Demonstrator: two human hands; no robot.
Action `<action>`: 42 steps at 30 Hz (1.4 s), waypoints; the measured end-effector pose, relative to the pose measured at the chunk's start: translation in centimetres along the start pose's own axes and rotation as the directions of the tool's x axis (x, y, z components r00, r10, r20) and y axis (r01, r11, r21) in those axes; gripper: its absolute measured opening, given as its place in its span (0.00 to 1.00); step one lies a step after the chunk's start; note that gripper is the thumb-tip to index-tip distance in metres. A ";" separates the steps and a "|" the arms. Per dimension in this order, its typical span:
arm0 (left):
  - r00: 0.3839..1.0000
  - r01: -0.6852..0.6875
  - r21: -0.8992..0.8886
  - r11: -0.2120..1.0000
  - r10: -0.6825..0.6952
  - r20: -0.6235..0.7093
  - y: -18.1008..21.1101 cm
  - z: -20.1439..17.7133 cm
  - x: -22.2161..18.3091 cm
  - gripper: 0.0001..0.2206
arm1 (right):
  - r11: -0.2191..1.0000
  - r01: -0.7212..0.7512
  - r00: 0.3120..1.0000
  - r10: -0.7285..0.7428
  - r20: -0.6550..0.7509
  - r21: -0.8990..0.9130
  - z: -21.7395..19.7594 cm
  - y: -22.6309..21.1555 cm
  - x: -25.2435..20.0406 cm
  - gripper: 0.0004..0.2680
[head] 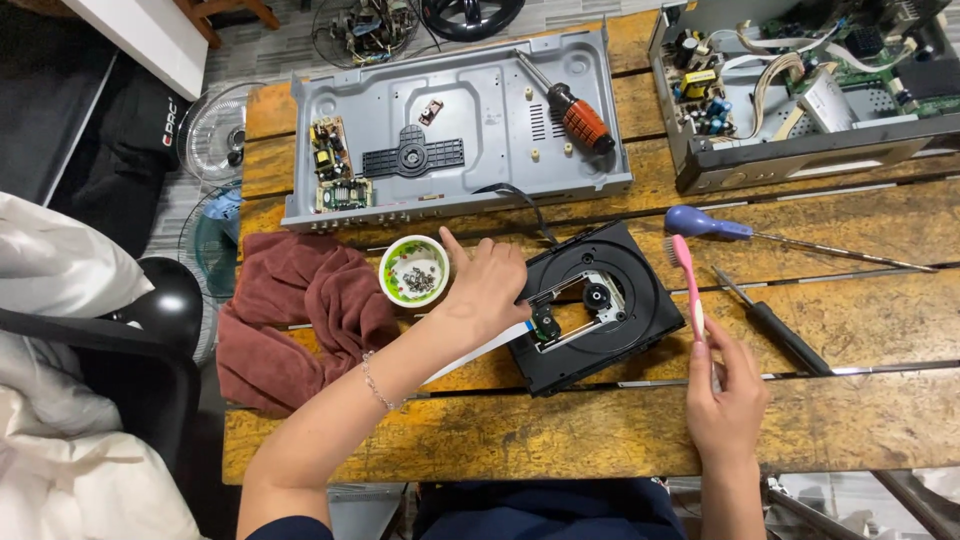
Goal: Repairing and cleaning an optical disc drive assembly using a toothbrush and screwdriver
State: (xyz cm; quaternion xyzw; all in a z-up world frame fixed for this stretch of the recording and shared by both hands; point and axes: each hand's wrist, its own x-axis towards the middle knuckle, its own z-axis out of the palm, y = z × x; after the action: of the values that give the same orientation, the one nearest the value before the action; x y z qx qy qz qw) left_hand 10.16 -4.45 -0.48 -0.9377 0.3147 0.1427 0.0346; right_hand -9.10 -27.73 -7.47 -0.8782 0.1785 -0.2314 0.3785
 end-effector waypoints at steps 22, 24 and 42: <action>0.986 -0.104 -0.242 0.965 0.068 -0.153 -1.9 0.9 -0.2 0.17 | 0.809 0.549 0.834 -0.547 0.072 -0.209 1.8 -5.0 5.3 0.13; 0.995 -0.059 -0.386 0.921 0.026 -0.091 -2.9 0.8 -0.6 0.18 | 0.647 0.758 0.632 -0.697 0.339 -0.082 3.0 -8.8 7.8 0.13; 0.922 0.039 -0.842 0.538 -0.345 -0.178 3.0 5.2 -9.0 0.67 | 0.347 0.938 0.231 -0.660 0.715 0.017 10.6 -11.4 13.3 0.13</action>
State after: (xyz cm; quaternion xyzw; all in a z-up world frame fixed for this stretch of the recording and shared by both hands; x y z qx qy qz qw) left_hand 0.25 -0.78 -2.77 -0.8826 0.1057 0.1126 -0.4441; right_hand 9.23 -20.64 -1.73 -0.9132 -0.4027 -0.0532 0.0317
